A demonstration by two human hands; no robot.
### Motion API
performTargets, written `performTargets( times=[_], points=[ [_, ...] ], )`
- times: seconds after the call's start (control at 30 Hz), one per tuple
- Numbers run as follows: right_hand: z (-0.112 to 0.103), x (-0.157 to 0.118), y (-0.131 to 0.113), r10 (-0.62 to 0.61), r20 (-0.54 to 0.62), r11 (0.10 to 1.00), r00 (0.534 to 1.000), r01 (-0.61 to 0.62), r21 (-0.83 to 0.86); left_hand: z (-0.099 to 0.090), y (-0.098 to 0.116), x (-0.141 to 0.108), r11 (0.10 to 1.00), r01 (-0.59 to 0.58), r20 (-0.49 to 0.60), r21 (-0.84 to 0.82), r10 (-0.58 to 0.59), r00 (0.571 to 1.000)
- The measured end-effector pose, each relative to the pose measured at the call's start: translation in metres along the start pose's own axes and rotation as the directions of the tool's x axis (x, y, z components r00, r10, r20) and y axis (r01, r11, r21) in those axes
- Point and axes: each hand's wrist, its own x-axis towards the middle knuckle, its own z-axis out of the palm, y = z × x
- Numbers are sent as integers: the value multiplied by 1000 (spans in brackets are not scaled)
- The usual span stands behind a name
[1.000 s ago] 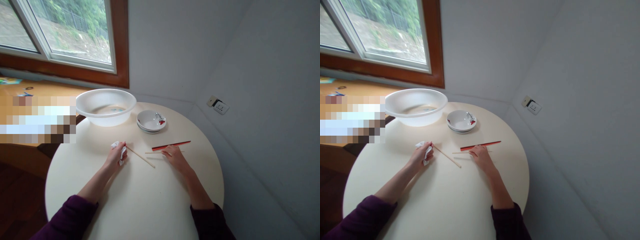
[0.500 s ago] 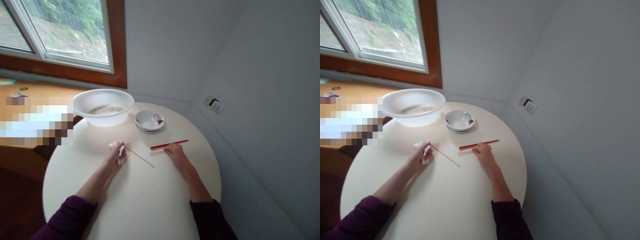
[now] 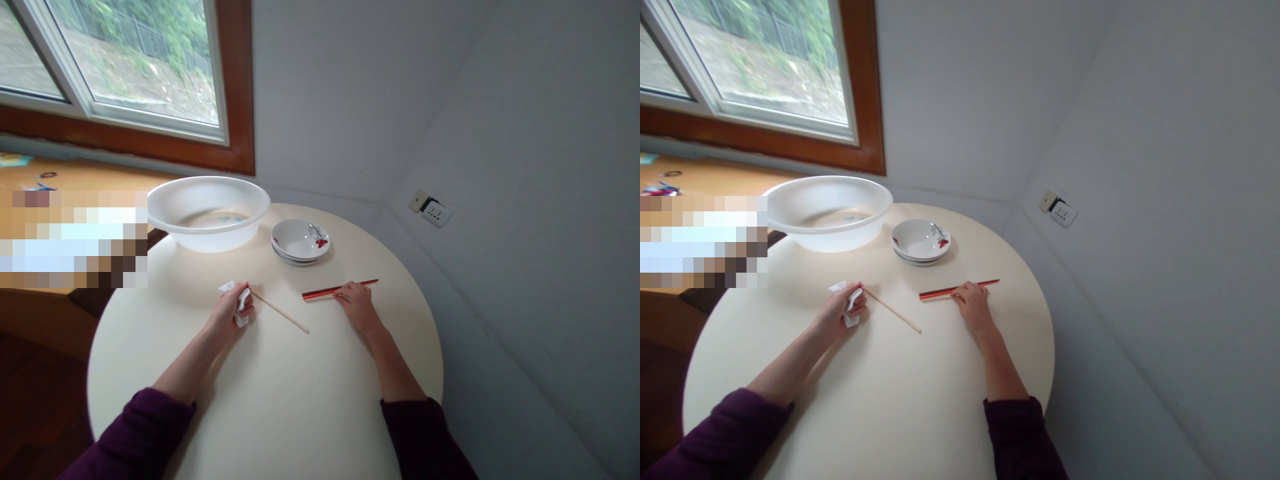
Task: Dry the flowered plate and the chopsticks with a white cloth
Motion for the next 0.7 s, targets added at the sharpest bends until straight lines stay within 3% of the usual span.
performTargets(
  times=[0.5, 0.7],
  points=[
    [1, 4, -14, 52, -69, 997, 996, -55, -45, -2, 1, 1, 1000, 22, 12, -22, -22, 1000],
    [0, 4, -22, 42, -92, 999, 995, -40, 26, -2, 1, 1, 999, 21, 15, -32, -20, 1000]
  ],
)
